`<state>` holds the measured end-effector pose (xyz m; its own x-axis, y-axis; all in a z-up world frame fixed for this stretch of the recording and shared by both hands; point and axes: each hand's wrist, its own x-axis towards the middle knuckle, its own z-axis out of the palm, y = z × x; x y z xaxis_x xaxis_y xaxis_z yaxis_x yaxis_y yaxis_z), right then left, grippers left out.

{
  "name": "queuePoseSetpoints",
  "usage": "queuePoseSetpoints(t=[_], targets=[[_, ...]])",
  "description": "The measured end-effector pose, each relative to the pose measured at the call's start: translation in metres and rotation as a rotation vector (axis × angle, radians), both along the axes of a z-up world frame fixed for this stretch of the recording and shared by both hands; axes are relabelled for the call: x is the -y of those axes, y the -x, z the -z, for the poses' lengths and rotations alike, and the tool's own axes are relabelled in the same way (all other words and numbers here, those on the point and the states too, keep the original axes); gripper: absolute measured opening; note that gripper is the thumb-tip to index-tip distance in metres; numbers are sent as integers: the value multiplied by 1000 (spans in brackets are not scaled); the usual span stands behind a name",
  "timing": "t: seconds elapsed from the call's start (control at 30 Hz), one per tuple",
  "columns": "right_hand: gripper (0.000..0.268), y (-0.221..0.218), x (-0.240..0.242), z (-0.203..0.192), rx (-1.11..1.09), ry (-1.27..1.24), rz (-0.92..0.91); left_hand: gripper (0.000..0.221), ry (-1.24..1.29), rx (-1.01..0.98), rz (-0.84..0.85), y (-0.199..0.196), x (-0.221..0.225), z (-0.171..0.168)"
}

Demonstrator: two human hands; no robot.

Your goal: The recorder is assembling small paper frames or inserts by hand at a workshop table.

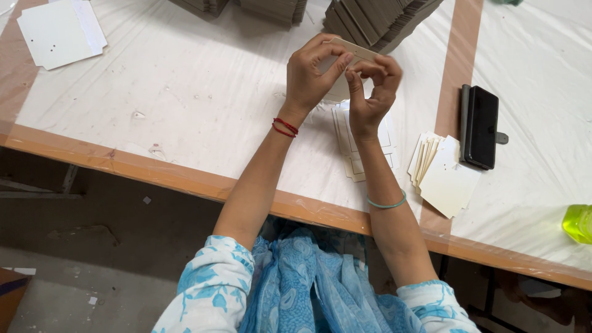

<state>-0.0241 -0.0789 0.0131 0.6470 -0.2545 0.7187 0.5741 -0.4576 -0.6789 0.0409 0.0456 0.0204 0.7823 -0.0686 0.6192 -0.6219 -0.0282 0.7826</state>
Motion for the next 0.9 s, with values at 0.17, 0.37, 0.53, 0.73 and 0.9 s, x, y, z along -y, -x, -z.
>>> queuePoseSetpoints(t=[0.17,0.37,0.53,0.73,0.9], targets=[[51,-5,11,10,-65,-34,-14,15,-7,-11,57,-3,0,3],[54,-6,14,10,-83,-11,1,16,-56,-22,101,-6,-4,10],[55,-7,15,11,-80,4,9,15,-84,18,120,-7,-7,6],[54,-6,15,11,-58,57,42,10,-128,79,98,-5,-7,1],[52,-6,15,12,-63,67,61,7,-97,28,99,-6,-3,4]])
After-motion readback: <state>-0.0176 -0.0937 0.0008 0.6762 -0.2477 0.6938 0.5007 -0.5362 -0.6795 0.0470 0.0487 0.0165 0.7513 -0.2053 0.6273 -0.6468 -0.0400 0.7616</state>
